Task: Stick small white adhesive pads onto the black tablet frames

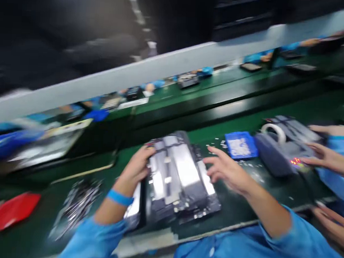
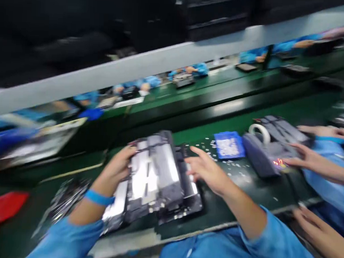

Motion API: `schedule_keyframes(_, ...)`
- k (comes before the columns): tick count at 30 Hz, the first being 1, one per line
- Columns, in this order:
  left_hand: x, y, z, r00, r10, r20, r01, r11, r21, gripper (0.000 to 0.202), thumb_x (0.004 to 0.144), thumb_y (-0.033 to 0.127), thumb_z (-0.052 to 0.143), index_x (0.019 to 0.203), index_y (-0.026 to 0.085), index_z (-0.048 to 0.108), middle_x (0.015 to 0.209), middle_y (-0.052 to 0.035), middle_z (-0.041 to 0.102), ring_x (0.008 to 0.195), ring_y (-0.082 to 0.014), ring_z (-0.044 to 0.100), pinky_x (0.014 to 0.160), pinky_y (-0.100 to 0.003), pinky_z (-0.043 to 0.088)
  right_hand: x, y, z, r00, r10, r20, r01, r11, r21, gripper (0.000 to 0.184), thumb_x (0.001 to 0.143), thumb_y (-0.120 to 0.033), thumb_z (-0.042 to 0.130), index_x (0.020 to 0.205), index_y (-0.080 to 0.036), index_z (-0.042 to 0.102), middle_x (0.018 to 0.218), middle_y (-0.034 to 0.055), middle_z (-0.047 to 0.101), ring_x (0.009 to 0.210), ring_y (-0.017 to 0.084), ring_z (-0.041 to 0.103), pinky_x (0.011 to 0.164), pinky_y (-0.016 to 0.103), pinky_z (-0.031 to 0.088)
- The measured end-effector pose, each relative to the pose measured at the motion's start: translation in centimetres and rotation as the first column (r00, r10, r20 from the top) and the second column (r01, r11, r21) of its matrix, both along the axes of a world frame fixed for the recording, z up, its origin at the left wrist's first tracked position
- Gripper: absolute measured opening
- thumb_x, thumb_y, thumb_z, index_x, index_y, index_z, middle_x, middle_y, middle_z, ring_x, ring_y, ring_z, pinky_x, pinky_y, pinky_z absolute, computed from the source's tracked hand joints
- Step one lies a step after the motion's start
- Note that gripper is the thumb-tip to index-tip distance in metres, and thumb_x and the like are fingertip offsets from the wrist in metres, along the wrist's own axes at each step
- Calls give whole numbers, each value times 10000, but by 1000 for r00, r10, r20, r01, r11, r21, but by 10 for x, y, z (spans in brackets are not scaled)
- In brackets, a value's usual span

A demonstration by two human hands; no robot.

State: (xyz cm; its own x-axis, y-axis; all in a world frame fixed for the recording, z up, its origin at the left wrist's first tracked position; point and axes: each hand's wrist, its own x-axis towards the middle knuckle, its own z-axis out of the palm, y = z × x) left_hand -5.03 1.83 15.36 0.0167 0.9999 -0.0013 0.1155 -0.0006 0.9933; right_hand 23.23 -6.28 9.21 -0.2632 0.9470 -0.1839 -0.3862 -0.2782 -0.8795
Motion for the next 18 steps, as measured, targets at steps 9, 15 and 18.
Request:
schedule_keyframes(9,8,-12,-82,955,-164,249,212,961,-179,523,730,496,869,1066,133,698,954,-79,728,835,-192,664,785,-294,526,16,-23,-54,856,-87,509,29,992,121,644,819,-569,728,1362,-233,646,1280,139,696,960,235,698,830,367,605)
schedule_keyframes(15,-4,-26,-109,935,96,-341,-100,995,5,593,886,380,711,1414,130,612,1242,-137,643,1062,-248,639,1052,-425,503,10,-18,-100,808,-66,585,15,996,92,893,827,-670,675,1581,-241,465,1577,141,536,1429,347,528,1177,477,459)
schedule_keyframes(18,-3,-63,-134,928,215,-304,-219,976,21,716,936,440,654,1573,174,466,1496,-176,535,1297,-287,579,1156,-464,458,12,-21,-118,789,-31,613,10,999,37,938,830,-705,634,1639,-297,391,1664,72,446,1509,348,441,1243,477,383)
